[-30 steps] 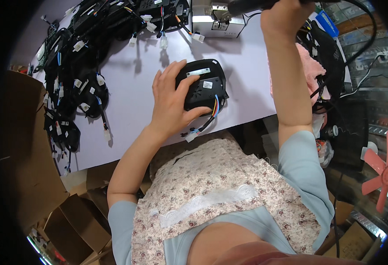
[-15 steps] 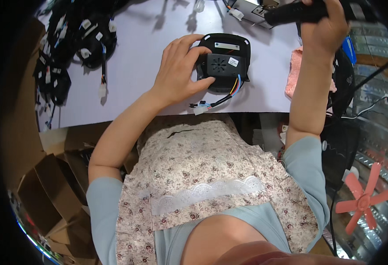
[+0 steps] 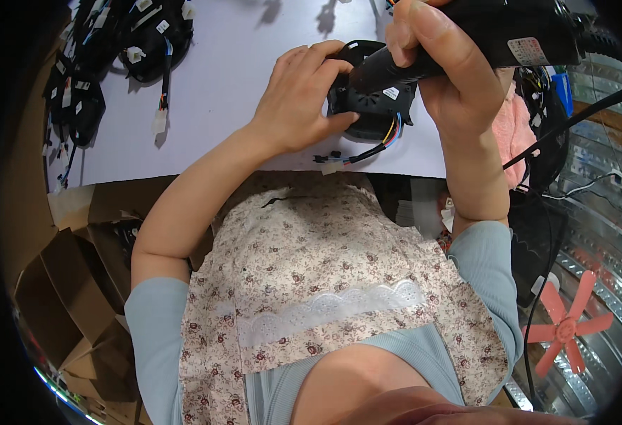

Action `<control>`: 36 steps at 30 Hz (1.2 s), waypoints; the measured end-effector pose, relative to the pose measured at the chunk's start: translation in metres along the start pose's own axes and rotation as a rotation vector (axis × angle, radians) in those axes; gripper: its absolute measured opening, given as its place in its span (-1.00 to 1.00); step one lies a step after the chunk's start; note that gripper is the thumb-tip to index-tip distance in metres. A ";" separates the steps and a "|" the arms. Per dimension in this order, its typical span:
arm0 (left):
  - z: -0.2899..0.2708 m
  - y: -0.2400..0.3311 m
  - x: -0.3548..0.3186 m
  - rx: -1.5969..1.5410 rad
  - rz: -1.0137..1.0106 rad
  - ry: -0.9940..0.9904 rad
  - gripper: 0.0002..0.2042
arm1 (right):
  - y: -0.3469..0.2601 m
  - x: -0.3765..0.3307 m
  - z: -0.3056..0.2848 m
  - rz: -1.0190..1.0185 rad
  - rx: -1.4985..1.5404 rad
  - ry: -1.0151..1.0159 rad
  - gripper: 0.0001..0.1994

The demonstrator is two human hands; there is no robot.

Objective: The person secures a plastic housing for a wiring harness assembly using an electric screwdriver.

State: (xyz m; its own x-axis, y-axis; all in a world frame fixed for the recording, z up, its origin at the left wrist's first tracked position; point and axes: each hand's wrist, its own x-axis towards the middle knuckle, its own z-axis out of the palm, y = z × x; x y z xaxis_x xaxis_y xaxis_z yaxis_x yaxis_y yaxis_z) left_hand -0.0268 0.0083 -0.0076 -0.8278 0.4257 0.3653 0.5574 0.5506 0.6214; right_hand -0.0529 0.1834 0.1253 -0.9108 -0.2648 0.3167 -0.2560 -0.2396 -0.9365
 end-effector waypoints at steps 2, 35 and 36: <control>0.001 -0.001 -0.001 0.004 0.001 0.016 -0.42 | 0.005 0.000 0.000 -0.042 -0.008 -0.029 -0.74; -0.127 0.013 -0.398 0.629 -0.850 0.705 -0.46 | 0.011 0.076 -0.128 -0.590 -0.357 0.555 -0.93; -0.130 0.021 -0.427 0.594 -1.007 0.772 -0.46 | 0.002 0.071 -0.144 -1.021 -1.218 0.215 -0.81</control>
State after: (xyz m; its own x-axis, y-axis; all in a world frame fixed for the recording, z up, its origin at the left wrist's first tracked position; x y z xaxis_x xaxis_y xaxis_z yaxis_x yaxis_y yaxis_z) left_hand 0.3297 -0.2550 -0.0608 -0.6008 -0.7197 0.3481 -0.5070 0.6796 0.5302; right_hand -0.1644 0.2982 0.1241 -0.2046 -0.3128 0.9275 -0.7544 0.6542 0.0542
